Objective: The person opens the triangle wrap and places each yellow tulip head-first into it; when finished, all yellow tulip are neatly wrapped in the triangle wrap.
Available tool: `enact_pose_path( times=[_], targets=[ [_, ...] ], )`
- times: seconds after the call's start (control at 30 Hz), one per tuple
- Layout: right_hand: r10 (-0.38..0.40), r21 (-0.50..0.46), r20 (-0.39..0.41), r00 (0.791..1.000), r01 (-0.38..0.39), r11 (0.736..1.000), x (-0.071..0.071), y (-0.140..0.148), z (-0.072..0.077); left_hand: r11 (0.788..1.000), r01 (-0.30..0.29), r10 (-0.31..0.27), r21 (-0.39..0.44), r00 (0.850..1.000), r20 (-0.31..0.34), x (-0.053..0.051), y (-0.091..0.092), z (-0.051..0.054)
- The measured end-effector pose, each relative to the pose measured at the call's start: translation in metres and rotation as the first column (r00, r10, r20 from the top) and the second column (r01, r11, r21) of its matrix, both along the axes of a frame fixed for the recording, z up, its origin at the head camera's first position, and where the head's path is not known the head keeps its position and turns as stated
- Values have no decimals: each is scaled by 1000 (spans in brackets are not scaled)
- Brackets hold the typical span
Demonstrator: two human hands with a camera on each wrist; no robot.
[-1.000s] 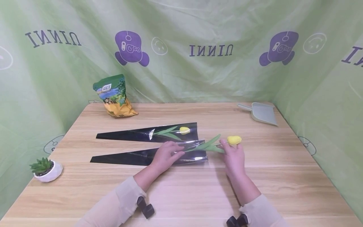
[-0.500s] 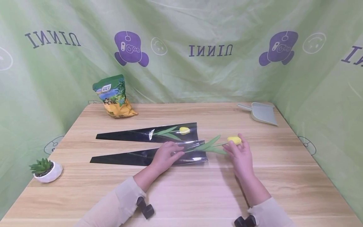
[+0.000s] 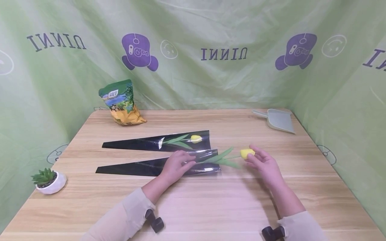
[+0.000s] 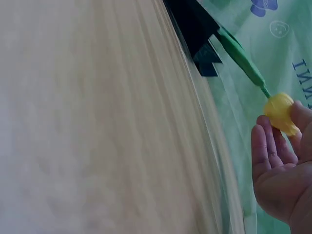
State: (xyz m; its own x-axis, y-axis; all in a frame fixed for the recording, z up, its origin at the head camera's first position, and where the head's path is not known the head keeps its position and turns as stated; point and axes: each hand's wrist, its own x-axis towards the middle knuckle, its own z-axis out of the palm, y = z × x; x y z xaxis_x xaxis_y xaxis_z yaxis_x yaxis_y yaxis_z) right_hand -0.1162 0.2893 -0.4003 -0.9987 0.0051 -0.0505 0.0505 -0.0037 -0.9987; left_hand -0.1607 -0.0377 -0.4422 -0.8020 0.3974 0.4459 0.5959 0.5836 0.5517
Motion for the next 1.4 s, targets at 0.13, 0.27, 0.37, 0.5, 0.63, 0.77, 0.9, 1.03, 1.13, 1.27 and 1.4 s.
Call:
enact_pose_path(
  times=[0.13,0.27,0.37,0.5,0.63,0.77,0.9,1.03,1.13,1.27,1.4],
  targets=[
    [39,75,16,999,-40,996,-2,7,-4,1000,3,-3,1,1000,-3,0,0,-1],
    [79,187,23,997,-82,979,-5,10,-7,1000,3,-3,-2,1000,-8,0,-1,-2],
    [94,277,38,995,-101,956,-8,8,-7,1000,3,-4,-7,1000,-23,1,-1,-1],
    [110,344,74,991,-129,930,-13,4,-7,1000,12,-13,-20,999,-32,1,-1,0],
    [121,406,101,988,-152,901,-19,-1,-7,999,16,-17,-40,999,-43,1,0,1],
    [139,464,124,982,-181,867,-24,-5,-9,999,13,-15,-49,999,-48,0,0,1],
    [170,461,134,976,-213,862,-28,-10,-12,999,12,-15,-47,998,-58,1,0,1],
    [198,451,128,972,-235,861,-32,-15,-14,999,15,-19,-50,998,-67,1,0,1],
    [219,445,131,967,-255,858,-33,-19,-13,998,15,-19,-57,997,-73,1,0,2],
    [243,430,133,961,-276,859,-35,-26,-14,998,15,-20,-65,997,-68,0,0,1],
    [258,440,137,956,-292,849,-39,-34,-15,998,15,-19,-65,998,-62,0,0,0]
  ],
)
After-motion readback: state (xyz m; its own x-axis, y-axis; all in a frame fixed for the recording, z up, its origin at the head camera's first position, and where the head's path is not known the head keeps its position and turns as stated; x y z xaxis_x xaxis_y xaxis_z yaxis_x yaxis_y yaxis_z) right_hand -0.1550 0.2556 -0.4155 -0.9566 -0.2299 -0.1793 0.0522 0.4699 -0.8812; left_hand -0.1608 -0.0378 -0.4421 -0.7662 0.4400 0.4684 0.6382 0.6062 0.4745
